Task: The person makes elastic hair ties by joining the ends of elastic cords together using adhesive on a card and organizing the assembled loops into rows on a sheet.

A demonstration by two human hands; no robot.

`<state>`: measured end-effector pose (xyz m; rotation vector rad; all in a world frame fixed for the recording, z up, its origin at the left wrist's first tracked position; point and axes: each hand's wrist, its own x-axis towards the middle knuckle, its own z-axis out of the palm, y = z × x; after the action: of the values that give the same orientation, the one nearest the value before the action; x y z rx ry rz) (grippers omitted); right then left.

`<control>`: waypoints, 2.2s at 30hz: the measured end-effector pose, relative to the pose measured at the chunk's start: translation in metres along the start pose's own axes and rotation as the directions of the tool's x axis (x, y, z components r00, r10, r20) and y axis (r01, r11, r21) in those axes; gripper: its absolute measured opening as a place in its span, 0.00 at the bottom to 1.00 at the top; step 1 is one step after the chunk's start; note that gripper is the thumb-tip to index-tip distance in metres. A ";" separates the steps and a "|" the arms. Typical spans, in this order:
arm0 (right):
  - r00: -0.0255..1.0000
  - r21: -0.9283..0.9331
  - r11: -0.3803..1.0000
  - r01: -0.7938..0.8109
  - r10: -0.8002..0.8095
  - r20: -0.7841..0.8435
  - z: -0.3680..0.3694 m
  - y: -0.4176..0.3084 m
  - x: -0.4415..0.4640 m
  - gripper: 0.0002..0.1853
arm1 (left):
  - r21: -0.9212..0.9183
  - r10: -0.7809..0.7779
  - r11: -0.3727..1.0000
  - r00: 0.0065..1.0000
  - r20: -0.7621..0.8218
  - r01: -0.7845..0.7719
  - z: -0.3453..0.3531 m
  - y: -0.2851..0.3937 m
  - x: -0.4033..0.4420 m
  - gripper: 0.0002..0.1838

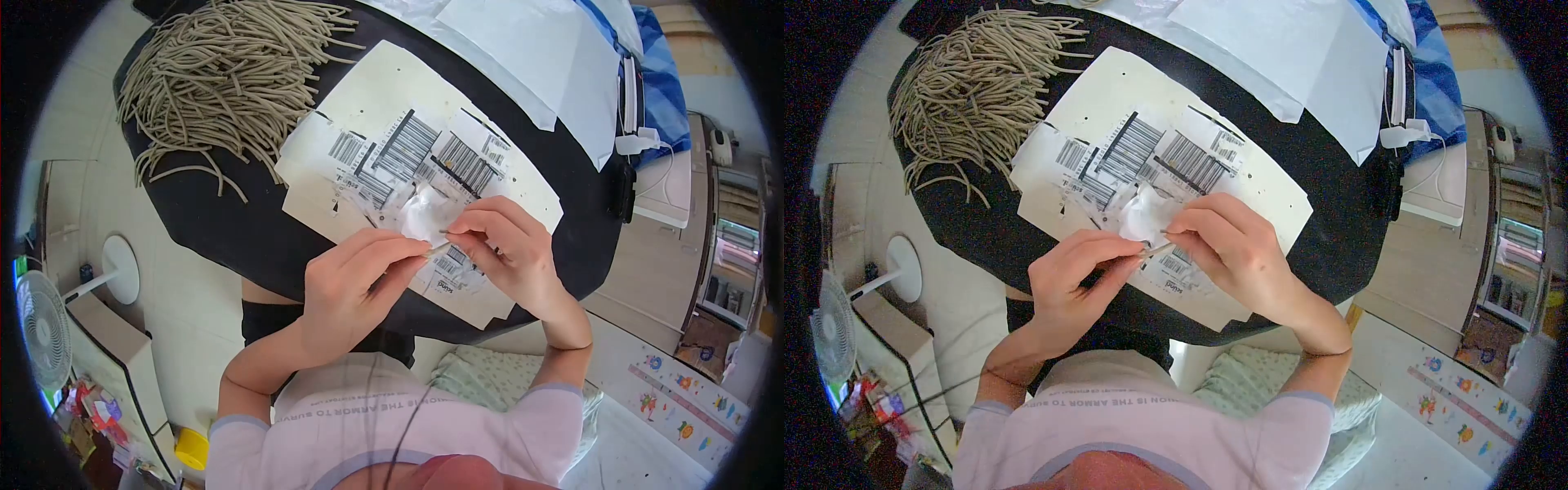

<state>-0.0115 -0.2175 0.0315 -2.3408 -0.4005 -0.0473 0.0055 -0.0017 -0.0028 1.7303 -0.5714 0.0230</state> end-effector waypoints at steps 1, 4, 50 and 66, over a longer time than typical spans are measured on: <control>1.000 -0.013 1.000 0.005 -0.005 0.002 0.000 0.000 0.001 0.10 | -0.001 -0.001 1.000 1.000 0.001 0.001 0.000 -0.001 0.000 0.11; 1.000 -0.025 1.000 0.008 -0.008 -0.007 0.001 0.000 0.001 0.10 | -0.004 -0.048 0.999 0.999 0.026 0.048 -0.001 0.003 -0.001 0.11; 0.982 0.321 0.934 -0.159 0.116 0.148 -0.013 -0.007 0.001 0.08 | -0.315 -0.159 0.932 0.983 0.090 0.180 -0.009 0.005 0.003 0.08; 0.913 0.716 0.569 -0.405 0.215 0.346 -0.008 -0.009 -0.005 0.10 | -0.507 -0.332 0.753 0.908 0.258 0.419 -0.008 0.009 0.003 0.06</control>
<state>-0.0184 -0.2185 0.0420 -1.4934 -0.0562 0.4844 0.0073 0.0031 0.0081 1.2450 -0.2813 -0.5255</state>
